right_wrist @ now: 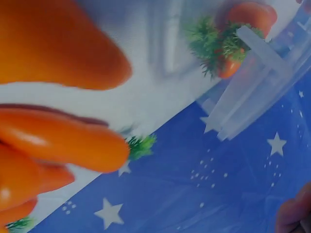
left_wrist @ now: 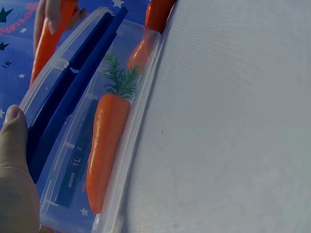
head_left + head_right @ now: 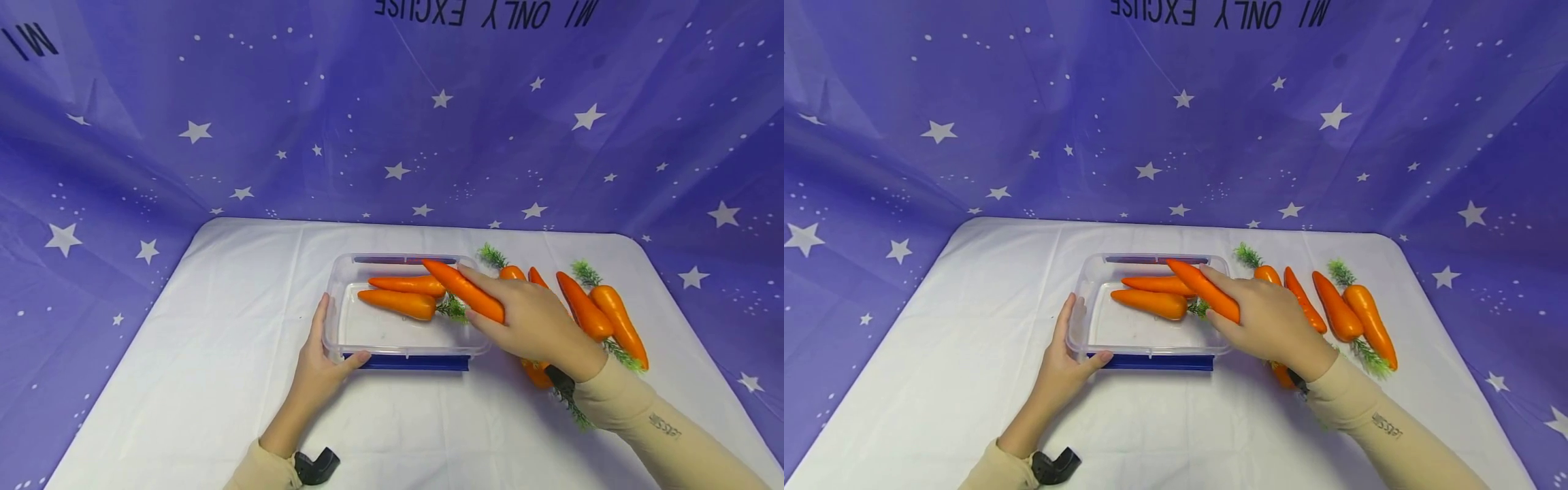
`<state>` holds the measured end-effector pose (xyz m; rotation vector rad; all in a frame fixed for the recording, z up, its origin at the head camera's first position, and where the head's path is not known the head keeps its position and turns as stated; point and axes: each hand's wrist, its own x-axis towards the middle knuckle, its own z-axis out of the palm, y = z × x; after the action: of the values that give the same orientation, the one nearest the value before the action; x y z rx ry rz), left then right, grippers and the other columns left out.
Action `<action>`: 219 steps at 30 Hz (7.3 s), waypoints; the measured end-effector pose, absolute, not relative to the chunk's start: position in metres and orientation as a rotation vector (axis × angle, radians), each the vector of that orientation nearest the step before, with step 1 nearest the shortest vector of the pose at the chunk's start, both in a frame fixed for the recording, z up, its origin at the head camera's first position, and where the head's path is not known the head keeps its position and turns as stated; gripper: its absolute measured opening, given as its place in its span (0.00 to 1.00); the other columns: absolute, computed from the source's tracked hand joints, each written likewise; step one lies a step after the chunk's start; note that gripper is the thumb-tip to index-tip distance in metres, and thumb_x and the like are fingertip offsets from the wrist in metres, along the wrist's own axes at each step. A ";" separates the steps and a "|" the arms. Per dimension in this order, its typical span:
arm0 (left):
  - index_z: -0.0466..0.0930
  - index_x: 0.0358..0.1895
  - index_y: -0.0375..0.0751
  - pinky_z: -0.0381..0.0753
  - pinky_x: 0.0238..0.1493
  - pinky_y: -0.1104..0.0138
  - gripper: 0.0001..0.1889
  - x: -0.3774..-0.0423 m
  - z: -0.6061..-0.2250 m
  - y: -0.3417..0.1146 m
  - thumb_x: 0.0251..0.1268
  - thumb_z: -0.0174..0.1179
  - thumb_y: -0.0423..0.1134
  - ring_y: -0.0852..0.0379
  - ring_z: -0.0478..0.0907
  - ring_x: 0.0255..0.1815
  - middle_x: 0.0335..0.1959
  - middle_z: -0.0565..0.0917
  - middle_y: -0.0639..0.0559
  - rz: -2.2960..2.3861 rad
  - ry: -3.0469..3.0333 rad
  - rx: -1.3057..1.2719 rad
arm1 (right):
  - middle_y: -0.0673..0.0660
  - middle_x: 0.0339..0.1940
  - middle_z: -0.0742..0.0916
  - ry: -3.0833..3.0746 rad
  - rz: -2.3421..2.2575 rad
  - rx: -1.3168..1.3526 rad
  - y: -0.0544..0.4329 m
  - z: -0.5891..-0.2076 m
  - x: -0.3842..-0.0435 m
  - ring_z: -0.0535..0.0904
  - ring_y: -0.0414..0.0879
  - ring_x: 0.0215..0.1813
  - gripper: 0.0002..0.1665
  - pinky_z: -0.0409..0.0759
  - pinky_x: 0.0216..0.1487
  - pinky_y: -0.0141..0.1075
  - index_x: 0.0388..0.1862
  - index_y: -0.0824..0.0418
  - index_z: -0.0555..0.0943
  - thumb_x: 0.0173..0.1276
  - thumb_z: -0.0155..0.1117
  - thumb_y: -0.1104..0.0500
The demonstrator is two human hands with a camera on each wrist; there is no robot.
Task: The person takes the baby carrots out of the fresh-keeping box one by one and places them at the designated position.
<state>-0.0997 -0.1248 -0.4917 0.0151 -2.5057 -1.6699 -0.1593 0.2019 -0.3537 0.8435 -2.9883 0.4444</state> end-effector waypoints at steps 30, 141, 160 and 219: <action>0.39 0.78 0.76 0.56 0.76 0.43 0.61 -0.100 -0.490 -0.125 0.48 0.78 0.49 0.46 0.54 0.79 0.82 0.51 0.55 -1.688 -2.500 0.023 | 0.72 0.64 0.79 -3.314 0.431 0.163 0.324 -0.405 -0.086 0.83 0.69 0.45 0.48 0.78 0.27 0.55 0.82 0.46 0.52 0.71 0.49 0.28; 0.39 0.79 0.72 0.56 0.76 0.42 0.61 -0.100 -0.490 -0.126 0.48 0.78 0.50 0.44 0.54 0.80 0.81 0.53 0.52 -1.686 -2.518 0.023 | 0.53 0.56 0.84 -3.037 0.226 1.266 0.114 -0.412 -0.213 0.81 0.55 0.54 0.47 0.79 0.57 0.53 0.77 0.43 0.64 0.60 0.74 0.43; 0.39 0.79 0.74 0.56 0.76 0.43 0.60 -0.100 -0.492 -0.126 0.48 0.77 0.52 0.45 0.55 0.80 0.81 0.53 0.55 -1.691 -2.516 0.030 | 0.55 0.57 0.84 -2.974 0.086 1.394 0.110 -0.420 -0.217 0.79 0.53 0.54 0.38 0.76 0.63 0.51 0.71 0.49 0.73 0.63 0.73 0.46; 0.41 0.79 0.71 0.61 0.73 0.40 0.59 -0.100 -0.490 -0.126 0.50 0.77 0.50 0.41 0.62 0.75 0.77 0.62 0.42 -1.668 -2.511 -0.010 | 0.51 0.66 0.82 -2.952 0.263 1.450 0.081 -0.433 -0.215 0.79 0.49 0.63 0.36 0.74 0.67 0.50 0.72 0.43 0.71 0.63 0.65 0.49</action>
<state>-0.0997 -0.1264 -0.4896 -0.0096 -2.5110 -1.6680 -0.2151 0.0814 -0.4333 1.4495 -2.9525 0.2627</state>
